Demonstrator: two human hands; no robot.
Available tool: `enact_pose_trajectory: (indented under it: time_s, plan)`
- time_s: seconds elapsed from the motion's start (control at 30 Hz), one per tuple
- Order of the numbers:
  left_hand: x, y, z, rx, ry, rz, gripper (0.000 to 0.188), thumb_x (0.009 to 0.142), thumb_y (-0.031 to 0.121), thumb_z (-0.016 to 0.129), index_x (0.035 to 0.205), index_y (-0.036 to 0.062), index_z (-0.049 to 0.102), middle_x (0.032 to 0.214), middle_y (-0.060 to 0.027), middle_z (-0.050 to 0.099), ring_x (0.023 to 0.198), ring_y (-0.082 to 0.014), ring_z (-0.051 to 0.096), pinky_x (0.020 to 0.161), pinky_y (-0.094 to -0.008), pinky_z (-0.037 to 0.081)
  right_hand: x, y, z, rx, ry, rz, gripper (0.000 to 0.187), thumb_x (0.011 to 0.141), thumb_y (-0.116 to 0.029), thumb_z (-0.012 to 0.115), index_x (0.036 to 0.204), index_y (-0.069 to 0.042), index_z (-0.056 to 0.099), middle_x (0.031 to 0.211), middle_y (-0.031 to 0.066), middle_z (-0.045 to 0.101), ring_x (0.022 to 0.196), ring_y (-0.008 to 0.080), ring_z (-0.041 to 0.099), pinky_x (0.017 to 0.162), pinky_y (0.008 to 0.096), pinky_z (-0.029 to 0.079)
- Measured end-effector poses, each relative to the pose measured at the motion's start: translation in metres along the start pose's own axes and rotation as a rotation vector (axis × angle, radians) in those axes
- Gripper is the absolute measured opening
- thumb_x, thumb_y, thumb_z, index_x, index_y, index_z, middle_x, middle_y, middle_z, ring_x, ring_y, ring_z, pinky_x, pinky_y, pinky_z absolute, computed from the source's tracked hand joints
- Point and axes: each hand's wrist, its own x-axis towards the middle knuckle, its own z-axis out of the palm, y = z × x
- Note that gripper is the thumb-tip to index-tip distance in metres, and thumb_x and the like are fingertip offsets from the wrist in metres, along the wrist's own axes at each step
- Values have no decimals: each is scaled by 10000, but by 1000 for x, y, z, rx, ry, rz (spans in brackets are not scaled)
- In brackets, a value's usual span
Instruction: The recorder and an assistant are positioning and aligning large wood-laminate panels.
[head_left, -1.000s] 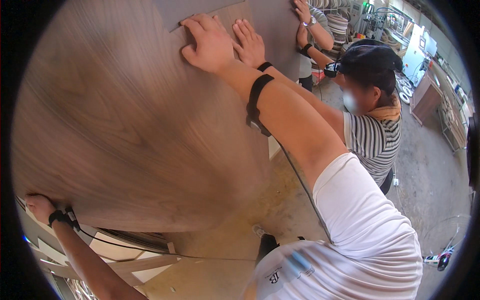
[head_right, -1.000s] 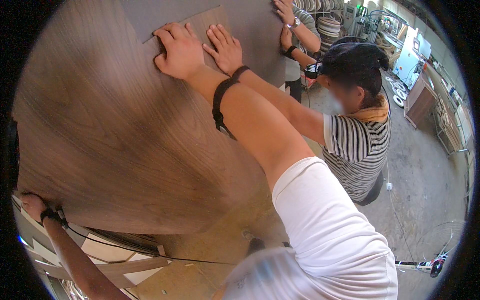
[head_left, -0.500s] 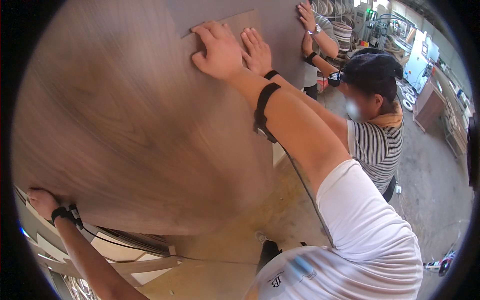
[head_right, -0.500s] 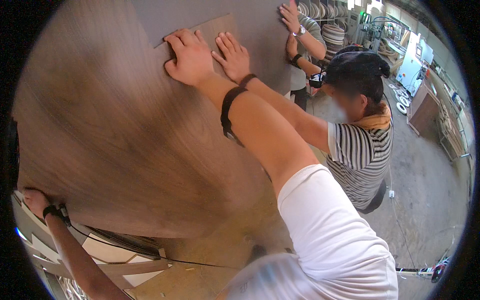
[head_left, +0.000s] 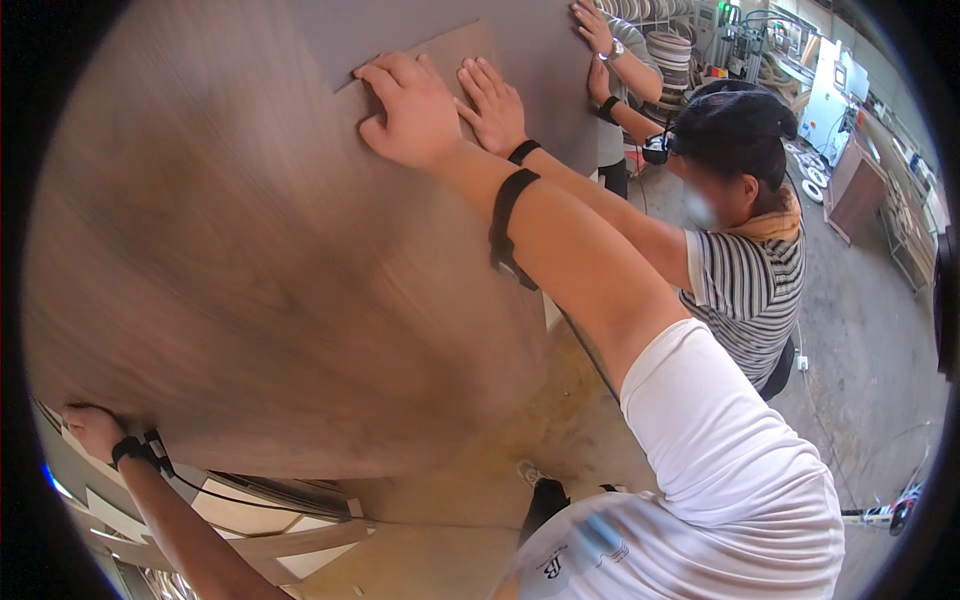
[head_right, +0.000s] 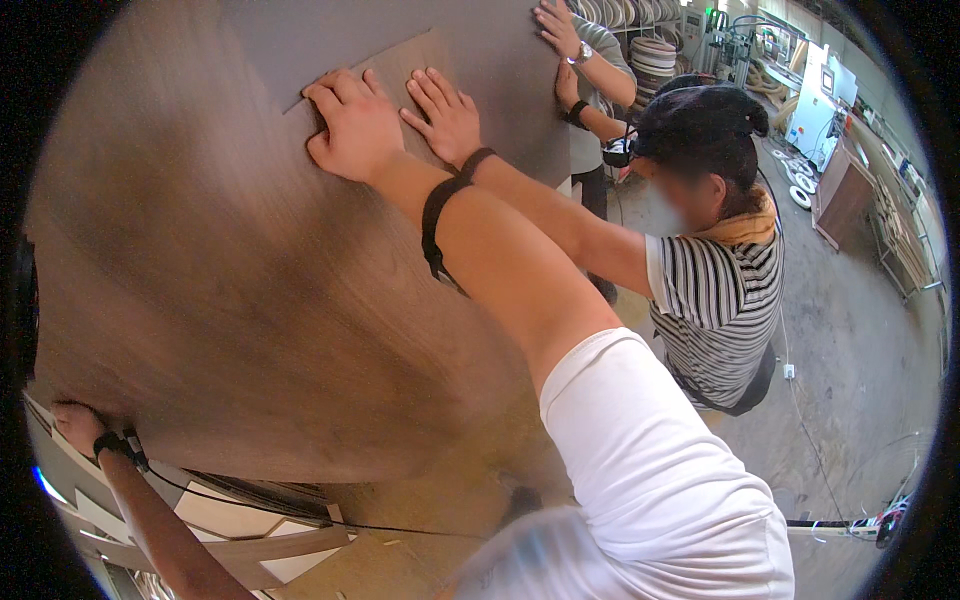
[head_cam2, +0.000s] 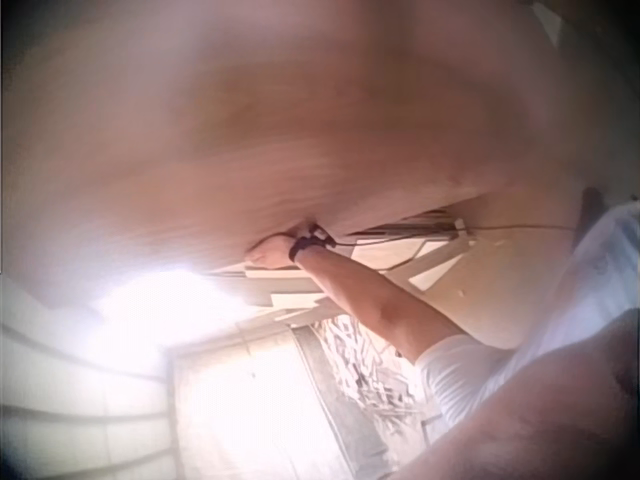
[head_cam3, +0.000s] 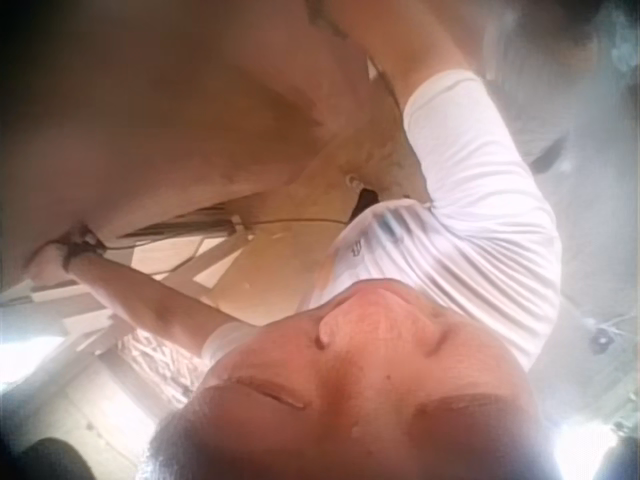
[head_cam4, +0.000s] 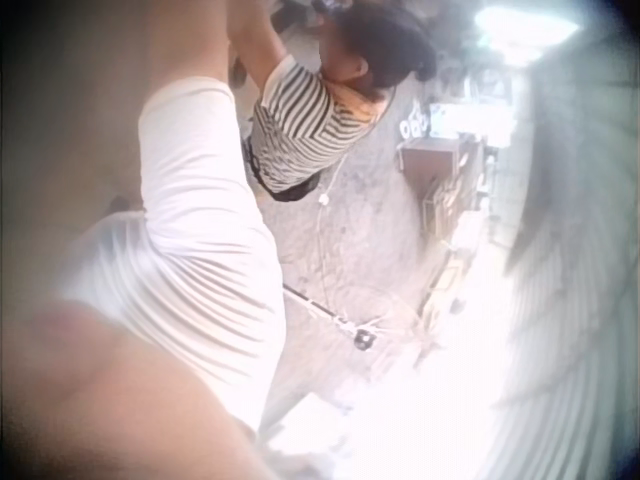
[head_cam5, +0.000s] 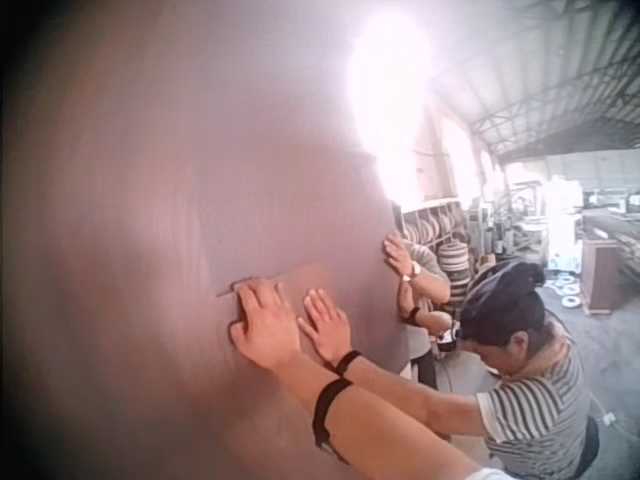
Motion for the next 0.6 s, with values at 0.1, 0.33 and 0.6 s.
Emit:
enact_pose_trajectory:
  time_s: [0.1,0.33,0.6]
  plan:
    - [1,2,-2,13,15,15,853,1094,648,271,1495,1,657,1529,-283,635,1410,-518,573,1212,-541,442,0,-1,-1,-25,39,-18,568,720,-110,707,1288,-109,709,1299,102,690,1208,370,666,1162,612,485]
    - [25,-29,9,41,25,80,868,1099,663,253,1494,6,659,1526,-284,636,1408,-515,572,1212,-543,438,1,-1,2,11,50,-42,565,725,-156,721,1286,-89,698,1317,115,681,1257,370,645,1182,593,460]
    - [6,-11,8,48,26,23,887,1104,669,257,1471,-29,663,1513,-312,634,1402,-537,565,1208,-549,437,-1,6,-3,-1,-48,0,570,790,-277,690,1324,-79,701,1385,127,674,1389,351,590,1260,626,383]
